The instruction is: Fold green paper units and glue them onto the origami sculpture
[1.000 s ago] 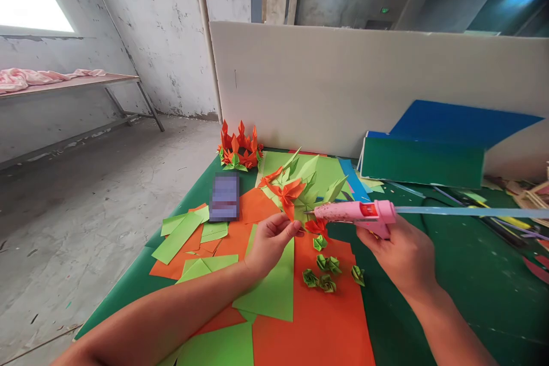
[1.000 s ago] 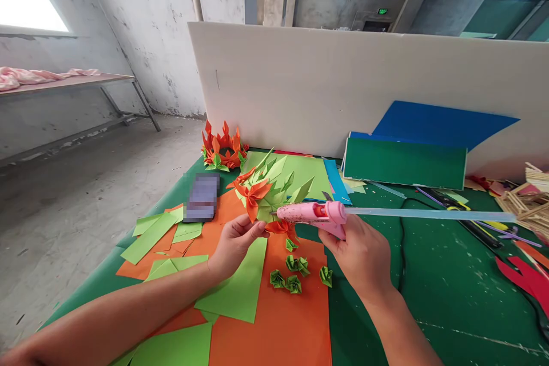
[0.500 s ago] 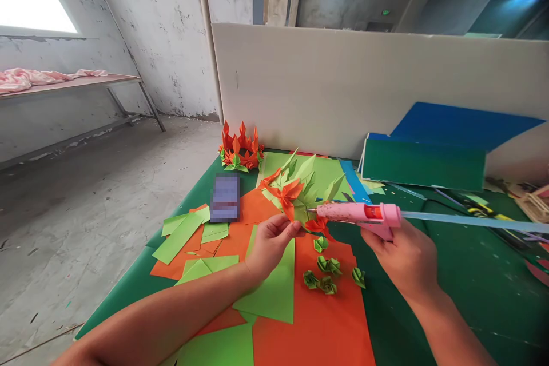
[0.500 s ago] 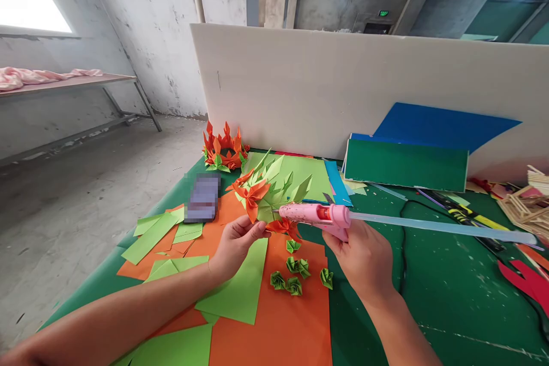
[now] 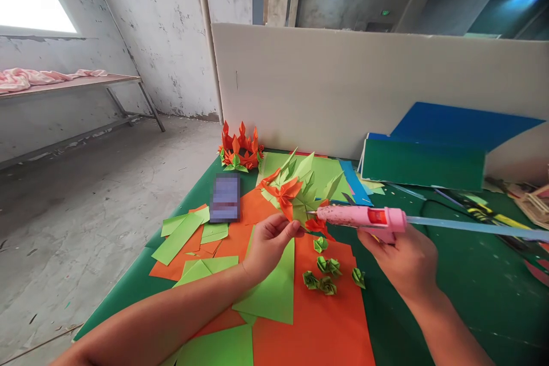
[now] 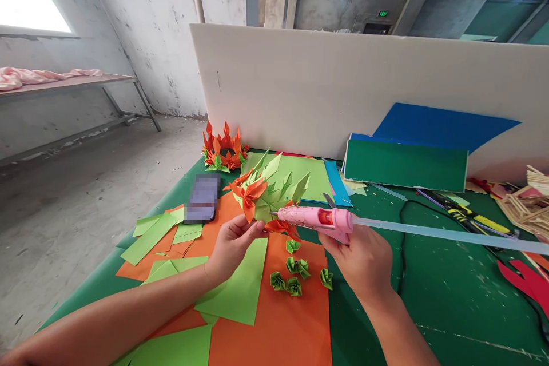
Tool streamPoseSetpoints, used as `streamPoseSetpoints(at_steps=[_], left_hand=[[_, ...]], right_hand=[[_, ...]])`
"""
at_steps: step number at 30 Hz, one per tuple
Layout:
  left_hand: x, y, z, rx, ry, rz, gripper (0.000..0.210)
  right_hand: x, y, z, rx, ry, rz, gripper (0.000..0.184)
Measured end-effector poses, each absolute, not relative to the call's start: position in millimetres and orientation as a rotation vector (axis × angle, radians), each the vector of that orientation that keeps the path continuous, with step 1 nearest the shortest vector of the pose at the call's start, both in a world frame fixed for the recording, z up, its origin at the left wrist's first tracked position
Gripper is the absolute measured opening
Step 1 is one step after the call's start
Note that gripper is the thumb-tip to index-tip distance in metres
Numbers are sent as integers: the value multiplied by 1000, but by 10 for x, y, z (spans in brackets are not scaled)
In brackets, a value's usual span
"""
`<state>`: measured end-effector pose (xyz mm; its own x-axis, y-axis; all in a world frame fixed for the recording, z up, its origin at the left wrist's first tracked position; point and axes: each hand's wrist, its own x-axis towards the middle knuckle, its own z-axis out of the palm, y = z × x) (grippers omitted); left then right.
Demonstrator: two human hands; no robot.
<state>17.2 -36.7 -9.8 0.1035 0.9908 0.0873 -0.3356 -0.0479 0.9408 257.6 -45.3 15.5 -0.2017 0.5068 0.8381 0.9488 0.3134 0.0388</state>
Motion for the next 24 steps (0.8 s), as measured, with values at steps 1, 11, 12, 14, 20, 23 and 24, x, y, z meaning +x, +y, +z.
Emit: streamPoseSetpoints(at_steps=[1, 11, 12, 14, 20, 23, 24], left_hand=[[173, -375, -80, 1058, 840, 1312, 22], [162, -432, 110, 1066, 820, 1280, 19], [159, -430, 121, 1054, 819, 1273, 19], [153, -429, 136, 1032, 821, 1257, 20], [137, -444, 152, 1057, 822, 1233, 24], [129, -452, 165, 1076, 817, 1231, 24], [128, -457, 169, 1077, 810, 1234, 24]], right_hand=[[2575, -456, 154, -1276, -1834, -758, 36], [2539, -468, 200, -1232, -1895, -815, 23], [2544, -468, 202, -1232, -1887, -818, 21], [2559, -467, 198, -1217, -1875, -831, 18], [2599, -445, 153, -1236, -1848, -820, 20], [2614, -433, 136, -1233, -1829, -806, 27], [2617, -432, 132, -1225, -1819, -804, 29]])
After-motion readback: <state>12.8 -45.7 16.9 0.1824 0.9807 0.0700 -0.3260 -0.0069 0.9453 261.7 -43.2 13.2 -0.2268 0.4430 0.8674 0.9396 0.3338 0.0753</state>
